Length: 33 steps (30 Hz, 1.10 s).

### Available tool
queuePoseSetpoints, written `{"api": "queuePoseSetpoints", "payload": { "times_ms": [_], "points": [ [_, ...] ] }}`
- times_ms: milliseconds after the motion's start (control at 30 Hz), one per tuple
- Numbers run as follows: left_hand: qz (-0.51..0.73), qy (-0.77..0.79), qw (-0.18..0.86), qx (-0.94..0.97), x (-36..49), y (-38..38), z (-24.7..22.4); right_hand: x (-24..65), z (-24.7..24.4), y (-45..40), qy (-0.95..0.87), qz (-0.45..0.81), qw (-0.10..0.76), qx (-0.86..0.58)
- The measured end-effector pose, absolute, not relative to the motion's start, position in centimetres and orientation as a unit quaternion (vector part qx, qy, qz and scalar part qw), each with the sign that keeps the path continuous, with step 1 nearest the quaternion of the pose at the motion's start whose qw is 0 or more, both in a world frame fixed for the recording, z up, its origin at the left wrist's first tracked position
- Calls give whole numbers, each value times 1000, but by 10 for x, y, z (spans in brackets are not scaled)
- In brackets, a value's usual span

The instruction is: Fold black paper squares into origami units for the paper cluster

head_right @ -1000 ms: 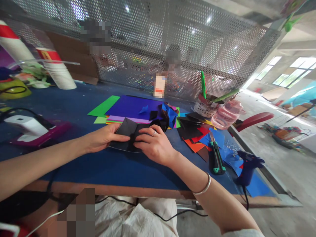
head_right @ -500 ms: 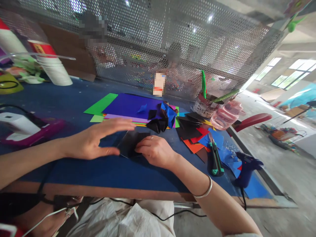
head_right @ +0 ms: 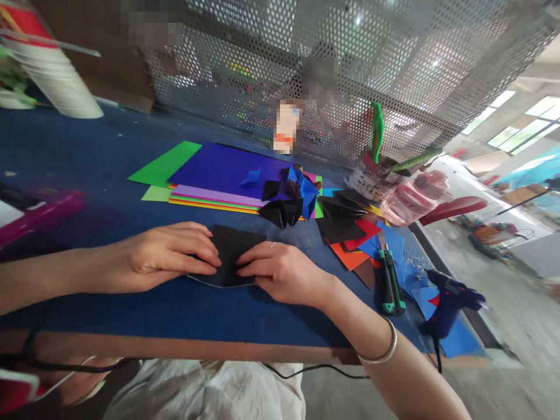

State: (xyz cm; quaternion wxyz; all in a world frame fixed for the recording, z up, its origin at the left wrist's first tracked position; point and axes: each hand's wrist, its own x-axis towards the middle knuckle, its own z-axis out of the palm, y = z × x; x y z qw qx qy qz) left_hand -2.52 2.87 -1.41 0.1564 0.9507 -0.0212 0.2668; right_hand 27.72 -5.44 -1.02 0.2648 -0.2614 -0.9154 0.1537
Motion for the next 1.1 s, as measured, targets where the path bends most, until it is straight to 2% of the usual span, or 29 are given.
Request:
{"api": "queuePoseSetpoints", "payload": {
  "times_ms": [100,300,433,600,733,933,1100],
  "points": [
    [252,-13,187,949,-29,26,-17,278,-5,-55,-907,216,252,-260],
    [220,61,342,912,-29,21,-19,281,-3,-51,-889,288,259,-244],
    [194,89,401,891,-24,22,-16,283,0,-49,-882,319,236,-253],
    [181,84,400,895,-20,22,-16,282,-2,-47,-865,344,243,-271],
    [186,113,402,889,-13,18,-12,272,-10,-46,-833,357,284,-313],
    [233,205,355,882,-4,10,-15,255,-16,-53,-807,304,325,-388],
    [247,264,361,860,1,4,-18,248,-16,-57,-797,269,315,-440]
  ]
}}
